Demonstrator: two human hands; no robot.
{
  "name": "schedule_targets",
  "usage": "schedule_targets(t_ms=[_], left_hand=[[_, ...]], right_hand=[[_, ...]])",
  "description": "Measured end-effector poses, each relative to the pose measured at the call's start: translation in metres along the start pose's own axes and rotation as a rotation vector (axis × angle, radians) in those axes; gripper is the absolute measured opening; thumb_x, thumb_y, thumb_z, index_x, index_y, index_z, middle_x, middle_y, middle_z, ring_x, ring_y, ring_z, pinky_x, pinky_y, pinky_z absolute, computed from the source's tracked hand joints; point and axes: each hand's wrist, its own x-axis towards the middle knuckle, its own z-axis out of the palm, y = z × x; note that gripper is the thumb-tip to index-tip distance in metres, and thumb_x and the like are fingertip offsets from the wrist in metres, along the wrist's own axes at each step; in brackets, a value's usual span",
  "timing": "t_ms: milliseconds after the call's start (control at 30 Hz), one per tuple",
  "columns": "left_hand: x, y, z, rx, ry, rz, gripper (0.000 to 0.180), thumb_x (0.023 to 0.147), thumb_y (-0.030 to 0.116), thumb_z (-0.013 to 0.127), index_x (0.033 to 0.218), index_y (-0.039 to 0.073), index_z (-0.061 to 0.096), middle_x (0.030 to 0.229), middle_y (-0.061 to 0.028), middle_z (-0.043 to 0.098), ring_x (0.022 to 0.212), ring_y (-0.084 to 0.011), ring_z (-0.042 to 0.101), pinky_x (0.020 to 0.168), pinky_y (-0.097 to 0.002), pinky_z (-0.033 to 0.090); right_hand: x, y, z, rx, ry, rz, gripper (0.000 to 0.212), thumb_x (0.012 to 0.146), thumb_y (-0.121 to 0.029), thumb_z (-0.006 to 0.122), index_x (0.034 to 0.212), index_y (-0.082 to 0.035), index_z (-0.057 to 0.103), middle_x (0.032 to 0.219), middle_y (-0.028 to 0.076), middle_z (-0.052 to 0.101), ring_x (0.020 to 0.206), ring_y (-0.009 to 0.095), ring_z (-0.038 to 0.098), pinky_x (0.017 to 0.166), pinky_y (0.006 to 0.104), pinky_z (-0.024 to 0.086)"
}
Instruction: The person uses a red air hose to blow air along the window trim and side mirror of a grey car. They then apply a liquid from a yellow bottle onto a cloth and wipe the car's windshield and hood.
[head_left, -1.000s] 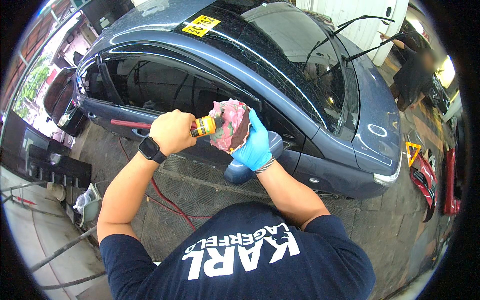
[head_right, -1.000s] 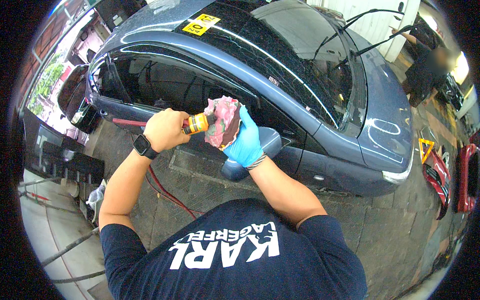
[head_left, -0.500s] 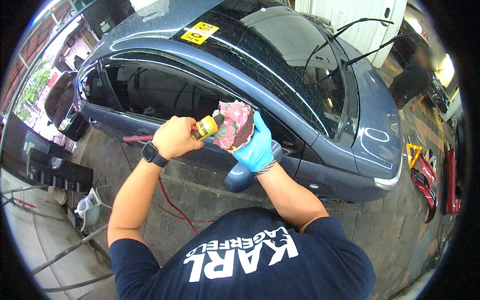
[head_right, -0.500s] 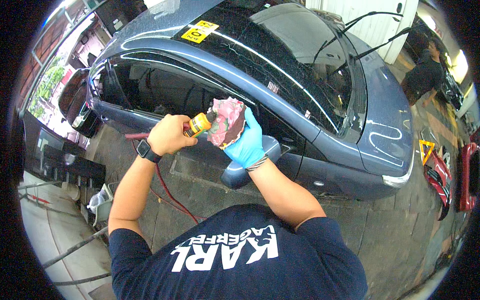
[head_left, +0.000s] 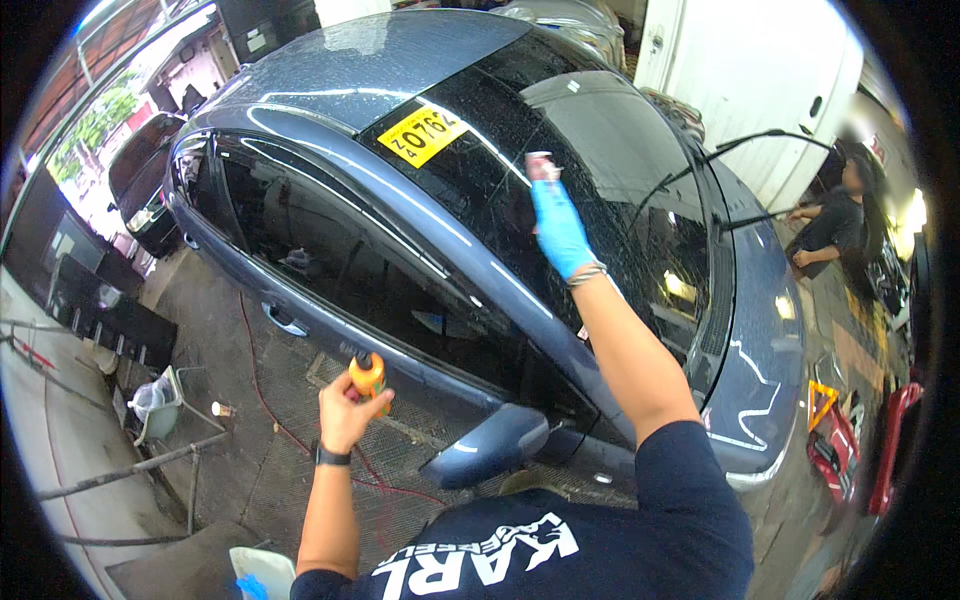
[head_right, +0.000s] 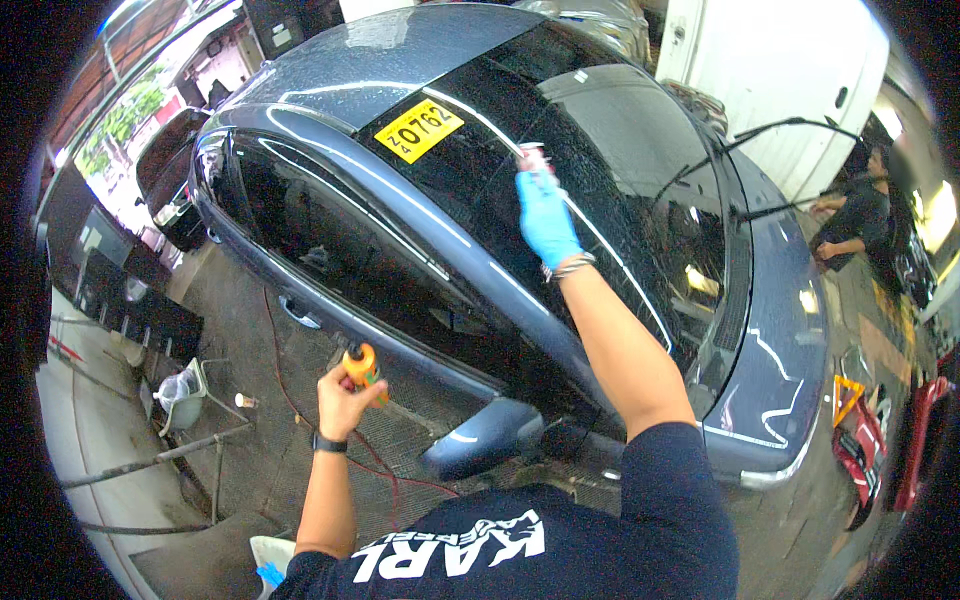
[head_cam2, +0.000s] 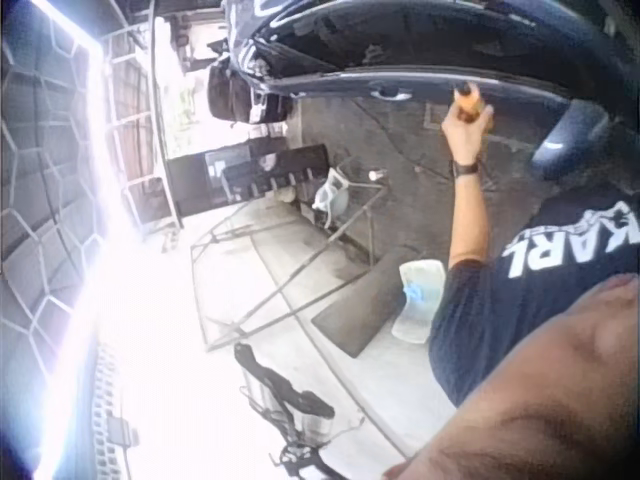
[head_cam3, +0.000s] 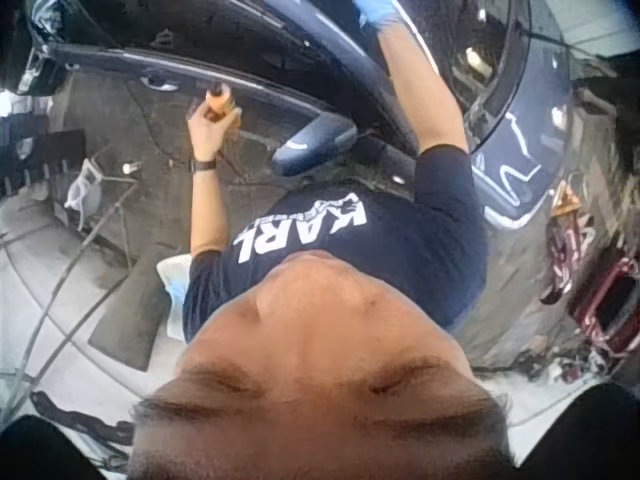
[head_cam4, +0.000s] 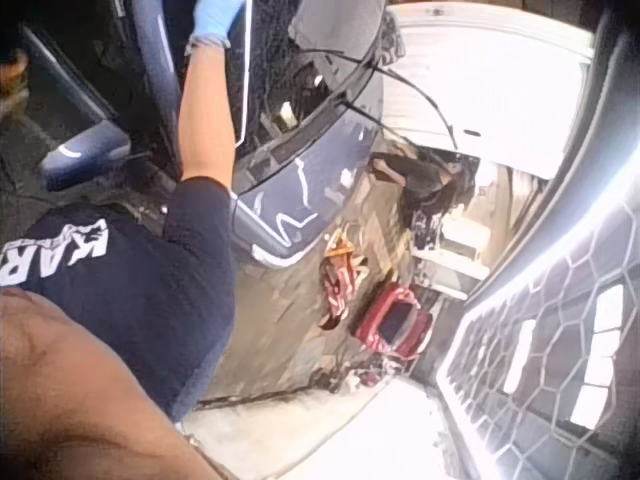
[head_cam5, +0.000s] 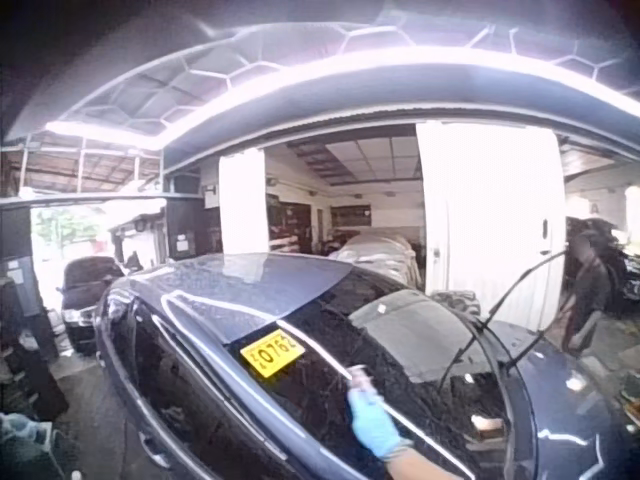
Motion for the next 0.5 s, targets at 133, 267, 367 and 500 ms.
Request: schedule_targets(t_ms=[133,267,367,500], left_hand=[[-0.041,-0.019,-0.006,0.045,0.201,-0.161,0.037,0.072,0.008,0.092,0.101,-0.003,0.072,0.084,-0.0012,0.072,0.072,-0.0051,0.061,0.064,-0.0241,0.051],[-0.057,-0.009,0.001,0.070,0.337,-0.260,0.034,0.072,0.004,0.090,0.099,0.000,0.070,0.082,0.0025,0.067,0.068,-0.0035,0.054,0.061,-0.0226,0.046],[-0.070,-0.009,0.004,0.088,0.442,-0.291,0.031,0.073,0.004,0.089,0.097,0.002,0.069,0.081,0.0045,0.064,0.068,-0.0027,0.051,0.061,-0.0220,0.043],[-0.069,0.009,0.009,0.107,0.490,-0.356,0.031,0.073,0.006,0.089,0.096,0.002,0.068,0.079,0.0059,0.061,0.067,-0.0029,0.050,0.060,-0.0223,0.041]], right_hand=[[0.058,-0.047,0.093,-0.549,-0.211,-0.603,0.043,0.101,-0.039,0.055,0.134,-0.013,0.063,0.135,0.010,0.061,0.126,0.030,0.055,0.104,0.0441,0.041],[0.142,-0.066,0.148,-0.377,-0.219,-0.851,0.030,0.099,-0.034,0.054,0.120,-0.017,0.066,0.126,0.005,0.063,0.120,0.027,0.058,0.099,0.0460,0.043],[0.193,-0.061,0.183,-0.416,-0.177,-0.971,0.028,0.101,-0.039,0.049,0.116,-0.021,0.064,0.120,0.002,0.063,0.113,0.028,0.060,0.096,0.0475,0.045],[0.169,-0.042,0.162,-0.370,-0.207,-0.998,0.038,0.101,-0.038,0.050,0.133,-0.017,0.059,0.129,0.007,0.062,0.119,0.031,0.058,0.097,0.0496,0.043]])
